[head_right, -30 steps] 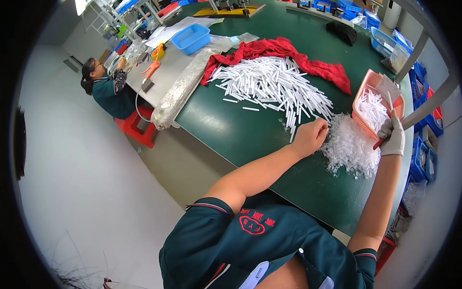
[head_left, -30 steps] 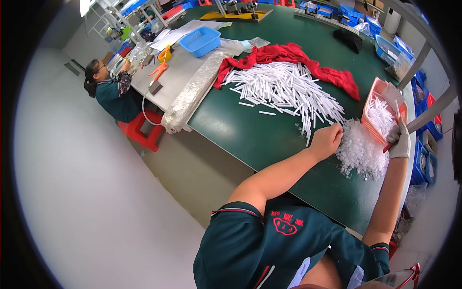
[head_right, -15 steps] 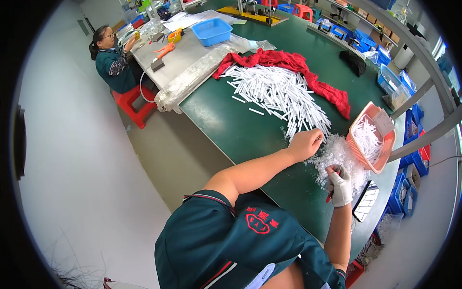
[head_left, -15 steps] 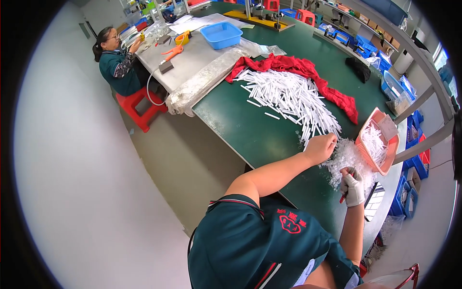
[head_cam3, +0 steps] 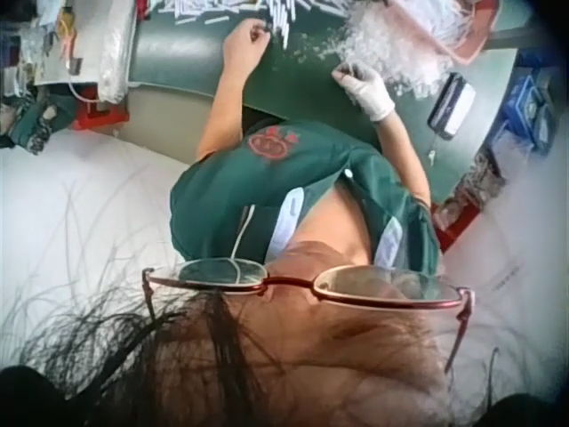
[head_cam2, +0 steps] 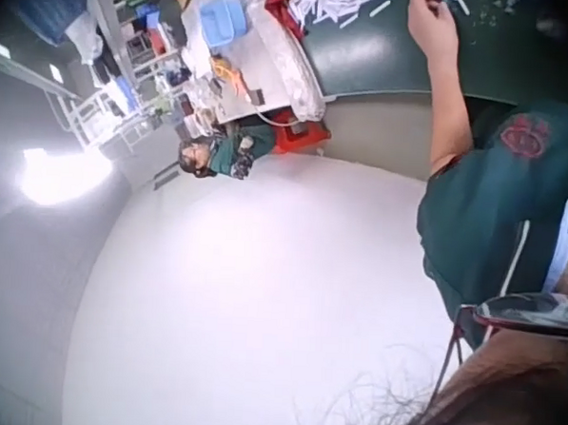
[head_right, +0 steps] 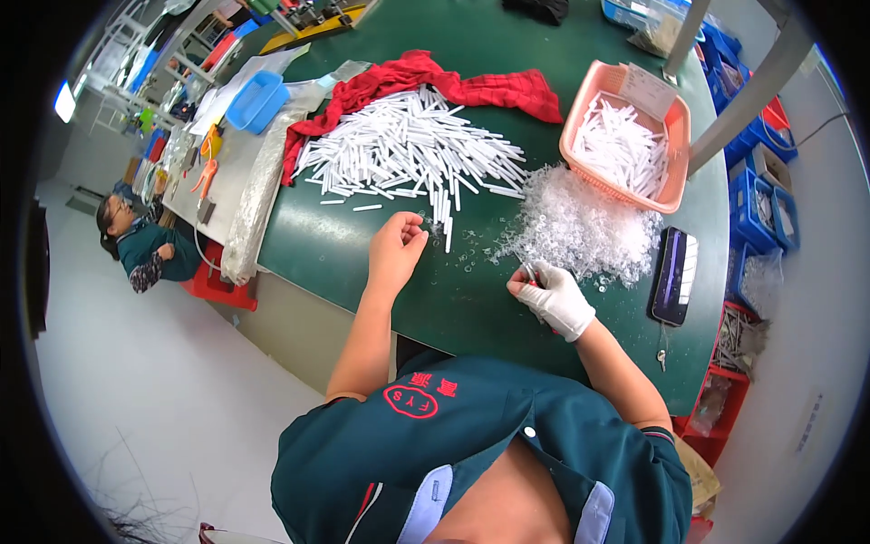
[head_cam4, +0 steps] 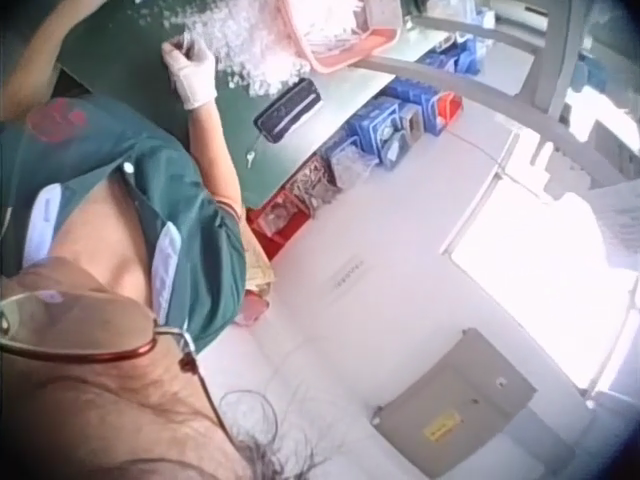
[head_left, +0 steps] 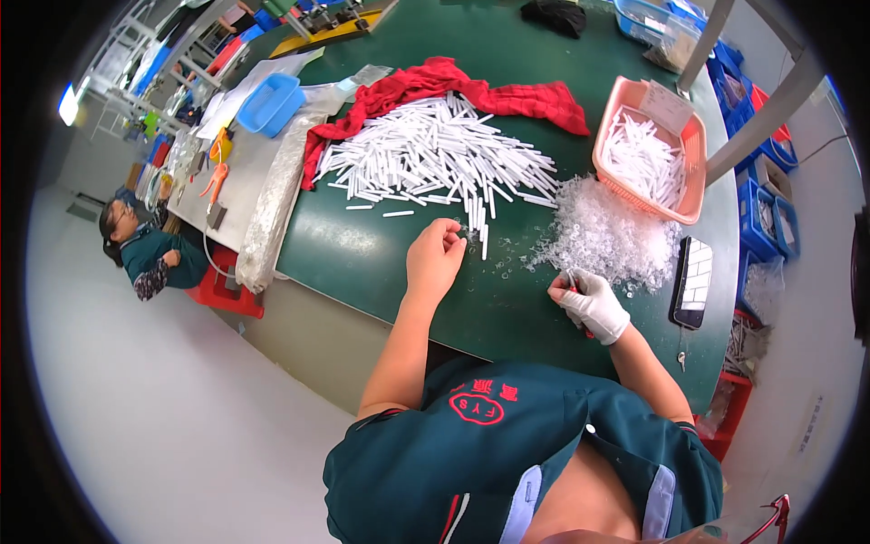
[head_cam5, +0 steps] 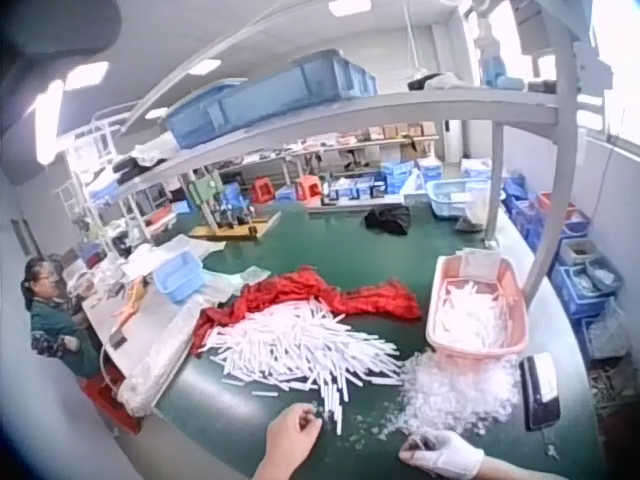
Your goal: The person checks material bags on the floor, sits down at a workbench, organizes plastic tubes on a cloth, and trims the plastic tubes one at a time using clippers.
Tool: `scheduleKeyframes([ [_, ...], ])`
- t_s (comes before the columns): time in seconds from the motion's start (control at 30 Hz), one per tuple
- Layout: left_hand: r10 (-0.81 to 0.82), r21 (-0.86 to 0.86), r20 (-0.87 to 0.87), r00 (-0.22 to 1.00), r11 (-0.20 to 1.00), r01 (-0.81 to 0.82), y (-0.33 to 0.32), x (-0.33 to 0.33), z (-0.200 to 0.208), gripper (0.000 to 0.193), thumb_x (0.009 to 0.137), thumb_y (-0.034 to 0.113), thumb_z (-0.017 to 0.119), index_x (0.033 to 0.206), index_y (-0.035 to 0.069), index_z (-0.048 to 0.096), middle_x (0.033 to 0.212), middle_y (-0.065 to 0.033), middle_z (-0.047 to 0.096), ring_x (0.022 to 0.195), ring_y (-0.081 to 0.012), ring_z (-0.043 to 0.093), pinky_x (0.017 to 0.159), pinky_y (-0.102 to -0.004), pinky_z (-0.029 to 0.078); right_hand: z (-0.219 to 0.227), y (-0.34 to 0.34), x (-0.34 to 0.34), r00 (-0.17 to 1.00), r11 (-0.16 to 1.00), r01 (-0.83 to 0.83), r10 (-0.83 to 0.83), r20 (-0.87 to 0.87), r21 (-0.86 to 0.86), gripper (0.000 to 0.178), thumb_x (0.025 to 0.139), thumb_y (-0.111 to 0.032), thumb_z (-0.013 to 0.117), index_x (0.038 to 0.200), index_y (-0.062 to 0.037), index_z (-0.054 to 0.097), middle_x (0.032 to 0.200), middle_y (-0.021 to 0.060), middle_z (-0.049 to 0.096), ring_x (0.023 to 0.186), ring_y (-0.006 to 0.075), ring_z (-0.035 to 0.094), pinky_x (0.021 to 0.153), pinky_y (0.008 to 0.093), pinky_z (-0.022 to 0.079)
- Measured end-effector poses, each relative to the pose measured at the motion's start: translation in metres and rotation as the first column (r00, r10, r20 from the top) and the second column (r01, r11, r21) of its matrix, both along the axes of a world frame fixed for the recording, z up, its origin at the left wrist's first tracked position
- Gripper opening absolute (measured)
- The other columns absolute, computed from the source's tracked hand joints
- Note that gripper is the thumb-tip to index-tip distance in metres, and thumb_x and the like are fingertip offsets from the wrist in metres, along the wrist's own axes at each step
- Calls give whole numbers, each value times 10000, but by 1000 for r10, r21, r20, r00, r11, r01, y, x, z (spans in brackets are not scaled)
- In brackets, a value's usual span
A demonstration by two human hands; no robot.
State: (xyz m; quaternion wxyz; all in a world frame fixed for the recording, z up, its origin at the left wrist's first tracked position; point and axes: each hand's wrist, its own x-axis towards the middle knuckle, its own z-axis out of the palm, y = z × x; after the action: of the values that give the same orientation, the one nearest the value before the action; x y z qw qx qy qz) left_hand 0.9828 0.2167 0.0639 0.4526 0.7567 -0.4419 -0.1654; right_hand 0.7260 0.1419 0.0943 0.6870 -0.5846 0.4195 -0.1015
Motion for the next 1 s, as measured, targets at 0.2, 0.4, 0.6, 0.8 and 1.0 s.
scheduleKeyframes([
  [0.2,-252,267,444,860,953,141,-12,-29,15,304,763,94,645,1044,46,538,832,-112,613,760,-285,614,635,-392,489,-2,2,-3,999,998,-46,45,-14,-36,234,825,-269,693,878,-58,608,640,-31,515,519,43,440,466,217,371],
  [0.4,-363,338,620,696,924,181,-18,-31,14,295,742,50,632,1025,25,556,821,-131,615,729,-301,607,671,-372,493,-1,-1,-6,999,999,-36,36,21,11,248,833,-293,678,887,-62,604,643,-26,520,512,48,448,458,222,379],
  [0.6,-384,59,-386,839,897,437,-16,-38,22,300,797,-8,603,1091,-26,546,860,-84,627,731,-167,638,600,-254,489,3,0,-6,999,999,-32,32,-9,30,203,850,-234,665,908,-51,599,642,-26,500,529,52,435,463,226,366],
  [0.8,-410,-161,-817,405,837,524,-21,-57,37,326,824,4,611,1140,-10,537,923,-86,636,772,-144,634,611,-225,491,12,-3,-10,998,801,9,-45,-46,-598,344,830,-333,659,998,-40,593,743,130,594,669,275,603,641,337,488],
  [1.0,-433,-244,-868,242,798,552,-25,-70,39,416,814,4,605,1216,-24,502,921,-106,635,772,-165,632,615,-248,487,11,-4,-13,998,758,55,-67,6,-650,348,847,-325,627,1029,-31,583,847,175,625,776,338,628,688,375,499],
])
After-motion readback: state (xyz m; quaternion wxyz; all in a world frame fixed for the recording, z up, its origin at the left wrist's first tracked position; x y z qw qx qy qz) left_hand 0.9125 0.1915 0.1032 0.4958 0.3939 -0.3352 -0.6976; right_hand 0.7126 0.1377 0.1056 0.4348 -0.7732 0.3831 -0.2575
